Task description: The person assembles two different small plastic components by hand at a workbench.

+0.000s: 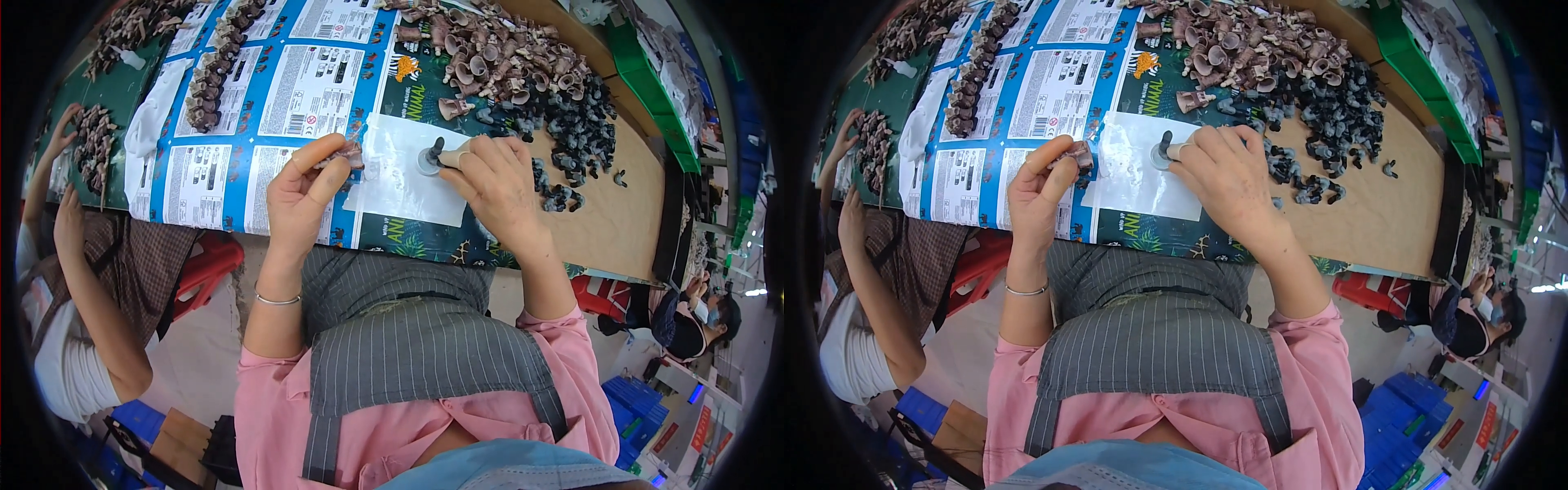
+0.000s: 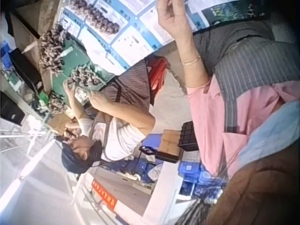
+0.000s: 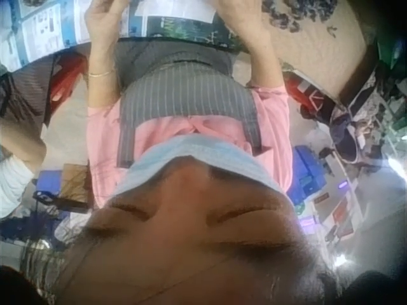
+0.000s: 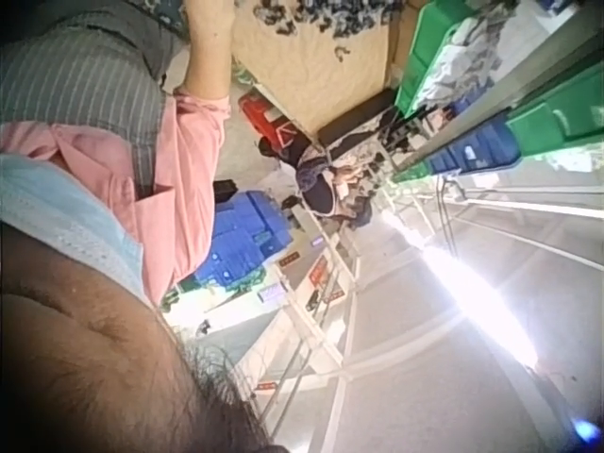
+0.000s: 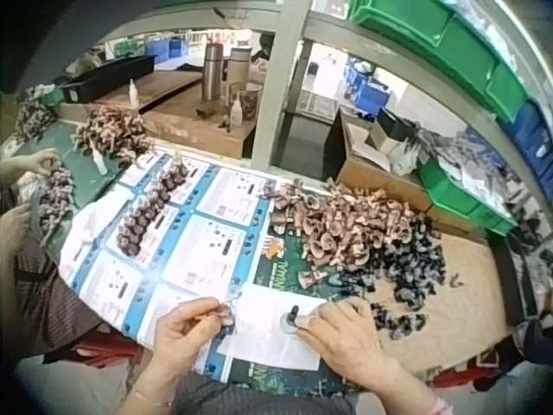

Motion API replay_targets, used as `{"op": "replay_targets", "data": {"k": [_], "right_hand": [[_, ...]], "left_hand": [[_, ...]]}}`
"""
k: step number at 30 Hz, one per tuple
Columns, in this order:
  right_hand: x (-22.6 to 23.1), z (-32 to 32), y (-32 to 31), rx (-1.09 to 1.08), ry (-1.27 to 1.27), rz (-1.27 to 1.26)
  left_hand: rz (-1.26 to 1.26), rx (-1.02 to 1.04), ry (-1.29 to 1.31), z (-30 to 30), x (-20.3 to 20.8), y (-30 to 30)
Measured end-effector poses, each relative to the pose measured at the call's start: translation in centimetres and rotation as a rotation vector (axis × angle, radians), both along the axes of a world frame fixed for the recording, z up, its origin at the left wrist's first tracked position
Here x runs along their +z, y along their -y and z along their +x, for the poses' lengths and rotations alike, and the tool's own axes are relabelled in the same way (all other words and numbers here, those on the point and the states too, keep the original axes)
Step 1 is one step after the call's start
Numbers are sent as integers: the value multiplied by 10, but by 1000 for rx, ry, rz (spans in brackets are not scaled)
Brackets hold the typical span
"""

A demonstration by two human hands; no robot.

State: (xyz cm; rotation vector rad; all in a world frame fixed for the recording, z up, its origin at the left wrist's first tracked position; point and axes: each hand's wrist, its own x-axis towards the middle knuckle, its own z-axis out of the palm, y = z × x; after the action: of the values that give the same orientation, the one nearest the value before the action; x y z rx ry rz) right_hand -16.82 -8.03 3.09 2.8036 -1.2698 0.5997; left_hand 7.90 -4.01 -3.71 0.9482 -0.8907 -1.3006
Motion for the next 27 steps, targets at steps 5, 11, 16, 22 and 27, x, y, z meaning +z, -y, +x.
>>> {"op": "replay_targets", "data": {"k": [5, 11, 16, 22, 27], "right_hand": [[-5, -1, -3, -24, 106, 21], [-10, -2, -3, -62, 123, -44], [-6, -3, -8, -155, 318, 35], [0, 14, -9, -57, 488, 120], [1, 31, -11, 3, 573, 267]], "left_hand": [[-41, 18, 31, -9, 9, 0], [-163, 5, 224, -29, 6, 5], [-54, -8, 18, -41, 13, 4], [202, -62, -280, -47, 17, 4], [116, -34, -437, -54, 14, -1]]}}
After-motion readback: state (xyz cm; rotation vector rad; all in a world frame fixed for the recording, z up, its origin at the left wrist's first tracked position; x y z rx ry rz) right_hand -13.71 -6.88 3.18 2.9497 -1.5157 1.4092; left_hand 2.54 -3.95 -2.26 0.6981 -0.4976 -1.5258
